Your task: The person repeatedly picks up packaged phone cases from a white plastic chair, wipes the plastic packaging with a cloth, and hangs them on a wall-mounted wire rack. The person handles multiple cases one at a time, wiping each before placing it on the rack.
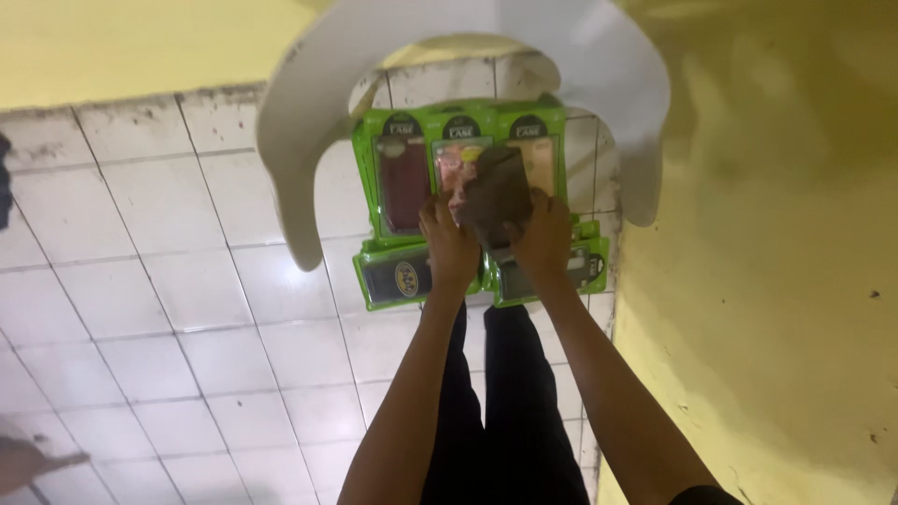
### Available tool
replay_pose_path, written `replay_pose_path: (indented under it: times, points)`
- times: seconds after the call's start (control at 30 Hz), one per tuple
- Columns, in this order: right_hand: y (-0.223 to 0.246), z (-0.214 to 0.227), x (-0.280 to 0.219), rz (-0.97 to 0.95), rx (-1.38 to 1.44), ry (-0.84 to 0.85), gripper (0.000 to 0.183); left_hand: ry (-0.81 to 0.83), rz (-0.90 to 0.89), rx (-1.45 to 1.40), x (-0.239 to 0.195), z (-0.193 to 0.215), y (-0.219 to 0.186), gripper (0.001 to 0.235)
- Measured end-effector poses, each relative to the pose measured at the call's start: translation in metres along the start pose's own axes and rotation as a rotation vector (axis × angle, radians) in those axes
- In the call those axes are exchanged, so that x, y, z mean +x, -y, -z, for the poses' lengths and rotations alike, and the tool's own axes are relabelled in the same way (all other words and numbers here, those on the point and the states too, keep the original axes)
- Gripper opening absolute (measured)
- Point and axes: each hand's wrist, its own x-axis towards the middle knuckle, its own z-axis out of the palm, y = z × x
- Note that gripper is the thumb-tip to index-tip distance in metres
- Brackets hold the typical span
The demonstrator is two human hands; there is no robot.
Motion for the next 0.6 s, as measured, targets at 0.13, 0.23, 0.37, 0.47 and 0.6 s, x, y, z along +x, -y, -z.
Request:
replay_pose_path:
  times: [0.13, 0.23, 0.37, 0.47, 0.6]
  points:
    - [-0.041, -0.003, -0.006, -0.061, 0.348, 0.100, 0.025, -0.116, 0.090, 0.005, -0.006, -0.017, -0.006, 0.042]
    - [-0.065, 0.021, -0.023, -0.143, 0.589, 0.107, 0.016, -0.154, 0.158, 0.052, -0.001, -0.013, -0.021, 0.049]
    - [-0.062, 0.021, -0.033, -0.005, 0.440, 0.077, 0.031, -0.167, 0.160, 0.146, 0.005, -0.019, -0.038, 0.068]
    - [-0.044, -0.009, -0.020, 0.091, 0.348, -0.015, 0.044, -0.162, 0.233, 0.177, 0.008, -0.030, -0.035, 0.069]
    - [-0.019, -0.040, -0.020, -0.116, 0.596, -0.073, 0.048, -0.138, 0.267, 0.233, -0.002, -0.030, -0.020, 0.067]
